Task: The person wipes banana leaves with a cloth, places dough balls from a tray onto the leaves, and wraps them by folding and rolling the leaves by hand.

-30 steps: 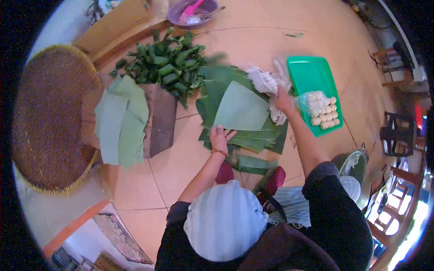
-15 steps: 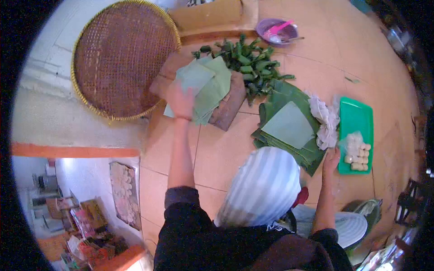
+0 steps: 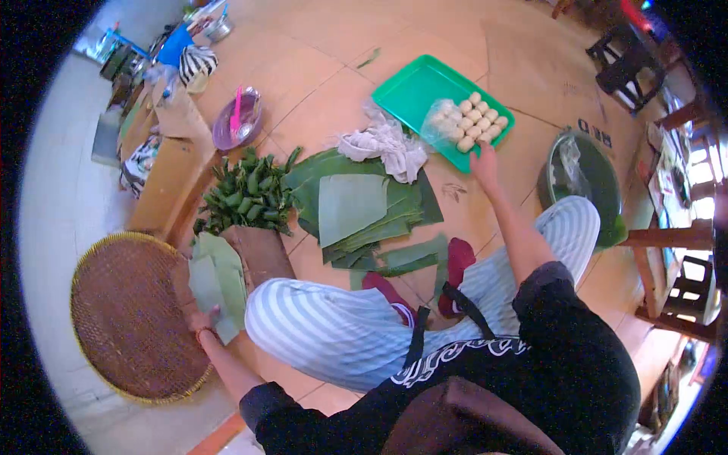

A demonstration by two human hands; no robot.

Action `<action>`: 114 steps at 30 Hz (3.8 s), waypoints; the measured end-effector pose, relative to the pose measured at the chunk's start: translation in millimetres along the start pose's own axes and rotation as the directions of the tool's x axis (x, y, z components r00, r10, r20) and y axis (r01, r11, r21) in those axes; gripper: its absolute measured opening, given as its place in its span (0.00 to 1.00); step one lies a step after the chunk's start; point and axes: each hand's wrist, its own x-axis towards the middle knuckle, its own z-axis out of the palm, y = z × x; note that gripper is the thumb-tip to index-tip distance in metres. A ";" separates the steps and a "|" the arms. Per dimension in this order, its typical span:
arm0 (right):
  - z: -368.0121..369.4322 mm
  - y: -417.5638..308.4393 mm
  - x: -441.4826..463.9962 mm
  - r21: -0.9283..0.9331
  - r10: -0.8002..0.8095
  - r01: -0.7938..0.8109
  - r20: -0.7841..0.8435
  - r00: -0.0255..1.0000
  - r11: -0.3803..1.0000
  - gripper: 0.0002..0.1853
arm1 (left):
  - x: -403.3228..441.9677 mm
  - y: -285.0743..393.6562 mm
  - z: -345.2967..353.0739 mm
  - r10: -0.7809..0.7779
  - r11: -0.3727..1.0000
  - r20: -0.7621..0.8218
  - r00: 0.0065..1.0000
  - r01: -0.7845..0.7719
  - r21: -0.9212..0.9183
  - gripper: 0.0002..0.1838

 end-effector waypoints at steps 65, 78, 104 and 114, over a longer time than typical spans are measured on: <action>-40.0 -273.1 -36.9 0.552 -0.288 -0.035 0.486 0.825 0.833 0.18 | -178.3 450.3 -101.8 0.386 -0.649 0.194 0.902 0.415 -0.637 0.22; -51.7 -229.5 23.5 0.403 -0.187 0.067 0.266 0.946 0.913 0.13 | -177.7 438.2 -94.3 0.575 -0.755 0.195 0.794 0.608 -0.247 0.18; 140.3 -146.3 -104.9 -0.155 0.243 -0.195 0.763 0.598 0.968 0.25 | -141.3 392.5 -118.1 0.031 -0.837 0.327 0.945 0.203 -0.509 0.16; 137.7 -150.2 -92.6 0.435 0.207 -0.710 0.753 0.624 0.554 0.11 | -160.8 399.9 -136.5 0.199 -0.746 0.124 0.972 0.232 -0.624 0.15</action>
